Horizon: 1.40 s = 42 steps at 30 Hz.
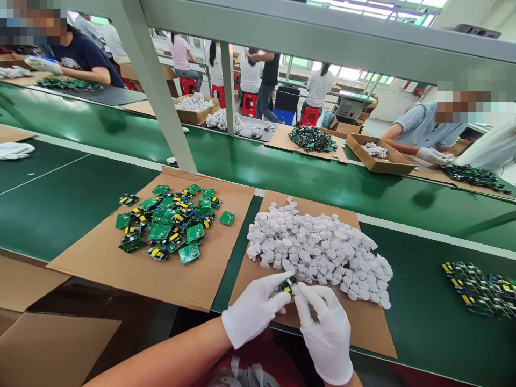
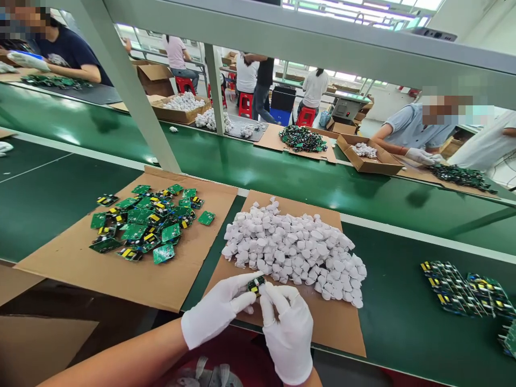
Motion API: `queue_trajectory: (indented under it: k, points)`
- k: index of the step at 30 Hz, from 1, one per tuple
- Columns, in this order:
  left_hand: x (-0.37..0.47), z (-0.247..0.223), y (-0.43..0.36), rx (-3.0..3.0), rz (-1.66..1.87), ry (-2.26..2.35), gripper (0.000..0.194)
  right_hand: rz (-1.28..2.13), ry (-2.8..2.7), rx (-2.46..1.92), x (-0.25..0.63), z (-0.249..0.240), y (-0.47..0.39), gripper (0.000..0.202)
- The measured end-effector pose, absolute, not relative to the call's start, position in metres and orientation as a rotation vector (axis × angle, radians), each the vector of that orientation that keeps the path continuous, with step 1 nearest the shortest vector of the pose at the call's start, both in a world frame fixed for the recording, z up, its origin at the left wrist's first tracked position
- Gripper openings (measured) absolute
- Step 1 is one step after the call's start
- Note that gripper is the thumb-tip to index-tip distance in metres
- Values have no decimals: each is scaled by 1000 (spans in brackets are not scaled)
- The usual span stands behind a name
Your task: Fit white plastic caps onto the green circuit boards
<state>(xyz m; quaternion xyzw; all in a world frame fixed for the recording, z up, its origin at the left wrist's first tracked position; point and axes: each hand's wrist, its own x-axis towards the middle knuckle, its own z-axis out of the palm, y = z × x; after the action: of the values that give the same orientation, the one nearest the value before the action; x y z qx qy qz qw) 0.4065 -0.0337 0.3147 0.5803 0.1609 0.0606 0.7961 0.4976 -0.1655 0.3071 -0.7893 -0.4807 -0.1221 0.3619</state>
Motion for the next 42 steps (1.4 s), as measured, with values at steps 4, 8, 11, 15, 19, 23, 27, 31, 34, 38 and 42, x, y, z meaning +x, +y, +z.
queue_trajectory:
  k: [4,8,11,15,19,23,27,31,34,38,42]
  points:
    - [407,314,-36,1301,163,374,44,-382,-1251,-2050,498,306,-165,26]
    - [410,315,-30,1129,104,329,43,-260,-1435,-2088,507,313,-169,38]
    - [409,319,-28,1080,57,322,46,-316,-1468,-2062,511,318,-170,33]
    - [406,320,-32,1081,43,319,47,-421,-1479,-2055,510,315,-169,18]
    - [410,315,-37,1058,52,361,51,-522,-1460,-2073,504,307,-165,20]
    - [416,313,-38,1055,104,374,46,-408,-1429,-2054,500,304,-162,29]
    - [417,312,-35,990,76,359,45,-115,-1352,-2010,500,306,-161,35]
    - [413,312,-34,876,-48,255,45,-80,-1248,-1894,500,306,-162,23]
    - [412,312,-36,886,-34,221,43,-70,-1266,-1888,501,307,-164,20]
    - [412,313,-36,962,27,235,44,291,-1167,-1783,505,306,-170,31]
    - [412,312,-38,963,60,302,41,474,-895,-1681,506,296,-171,65]
